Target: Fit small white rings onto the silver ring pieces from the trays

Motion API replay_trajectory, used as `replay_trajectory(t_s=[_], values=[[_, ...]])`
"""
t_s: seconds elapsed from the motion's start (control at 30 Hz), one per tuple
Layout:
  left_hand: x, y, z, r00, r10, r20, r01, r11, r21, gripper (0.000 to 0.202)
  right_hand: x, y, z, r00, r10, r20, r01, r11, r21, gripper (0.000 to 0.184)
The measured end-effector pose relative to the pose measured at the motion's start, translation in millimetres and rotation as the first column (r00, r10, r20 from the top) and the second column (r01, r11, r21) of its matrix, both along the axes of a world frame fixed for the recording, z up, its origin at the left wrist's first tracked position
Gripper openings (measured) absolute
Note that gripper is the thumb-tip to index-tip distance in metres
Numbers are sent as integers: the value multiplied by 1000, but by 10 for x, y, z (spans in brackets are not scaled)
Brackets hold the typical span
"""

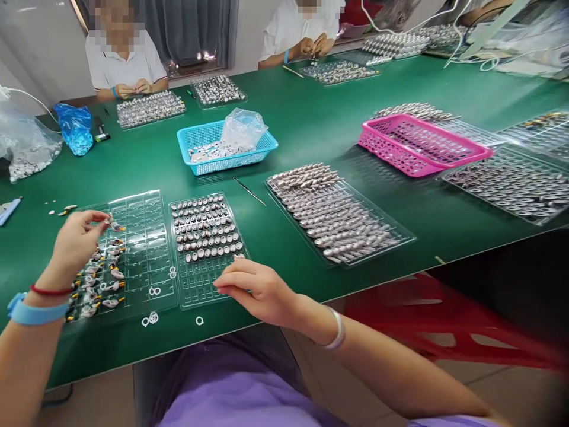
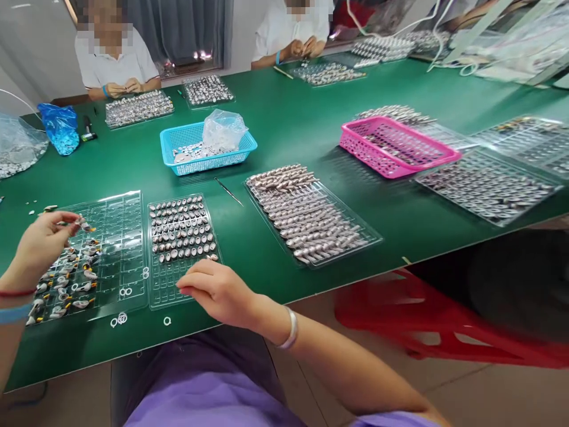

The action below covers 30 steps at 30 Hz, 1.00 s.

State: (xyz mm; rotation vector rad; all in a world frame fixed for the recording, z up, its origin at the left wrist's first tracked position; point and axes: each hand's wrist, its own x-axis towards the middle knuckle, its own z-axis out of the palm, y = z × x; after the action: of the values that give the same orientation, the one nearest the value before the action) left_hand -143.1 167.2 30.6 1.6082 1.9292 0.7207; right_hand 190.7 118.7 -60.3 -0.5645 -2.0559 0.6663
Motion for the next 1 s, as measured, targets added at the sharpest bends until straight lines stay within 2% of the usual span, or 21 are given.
replay_trajectory(t_s=[0.07, 0.17, 0.2, 0.23, 0.27, 0.33, 0.43, 0.57, 0.63, 0.7, 0.73, 0.77, 0.83, 0.87, 0.93, 1.0], values=[[267, -192, -91, 984, 0, 180, 2, 1000, -13, 34, -197, -25, 44, 994, -50, -98, 46, 998, -46, 19], [680, -528, -276, 902, -63, 428, 134, 981, -138, 32, -452, -18, 119, 992, -39, -117, 31, 997, -71, 28], [793, -626, -340, 845, -41, 533, 161, 971, -179, 29, -512, -8, 135, 993, -1, -116, -7, 998, -69, 28], [885, -711, -401, 698, 62, 714, 166, 955, -245, 27, -558, 3, 141, 993, 37, -116, -44, 997, -63, 26], [955, -778, -458, 633, 105, 767, 170, 948, -269, 26, -591, 14, 136, 991, 64, -117, -70, 996, -55, 23], [1035, -870, -545, 530, 186, 827, 153, 939, -309, 26, -627, 35, 95, 992, 83, -99, -87, 995, -46, 19], [1063, -944, -584, 485, 256, 836, 122, 927, -355, 22, -646, 58, -9, 997, 58, -55, -60, 998, -31, 16], [1058, -1003, -533, 421, 352, 836, 54, 910, -410, 30, -670, 65, -98, 998, -37, -46, 38, 999, 18, 15], [1037, -1006, -523, 453, 338, 825, 31, 919, -393, 31, -679, 57, -91, 994, -72, -78, 74, 997, 29, 16], [983, -991, -533, 562, 266, 784, 29, 940, -340, 33, -675, 45, -59, 988, -94, -125, 96, 995, 9, 13], [945, -980, -541, 642, 218, 735, 27, 951, -306, 36, -666, 39, -38, 983, -109, -145, 108, 994, -14, 11], [903, -971, -549, 740, 171, 650, 12, 963, -268, 40, -654, 33, -19, 979, -124, -161, 119, 992, -42, 9], [828, -966, -561, 925, 121, 360, -73, 987, -146, 52, -626, 17, 11, 971, -148, -188, 130, 986, -103, 6], [808, -974, -564, 973, 124, 196, -113, 991, -64, 60, -612, 5, 19, 967, -156, -200, 131, 983, -132, 6], [822, -1016, -569, 994, 113, 7, -113, 990, 88, 67, -590, -29, 24, 961, -168, -222, 127, 975, -185, 7], [906, -1085, -577, 1000, 6, -18, -3, 984, 179, 54, -575, -77, 25, 956, -178, -235, 120, 963, -242, 8]])
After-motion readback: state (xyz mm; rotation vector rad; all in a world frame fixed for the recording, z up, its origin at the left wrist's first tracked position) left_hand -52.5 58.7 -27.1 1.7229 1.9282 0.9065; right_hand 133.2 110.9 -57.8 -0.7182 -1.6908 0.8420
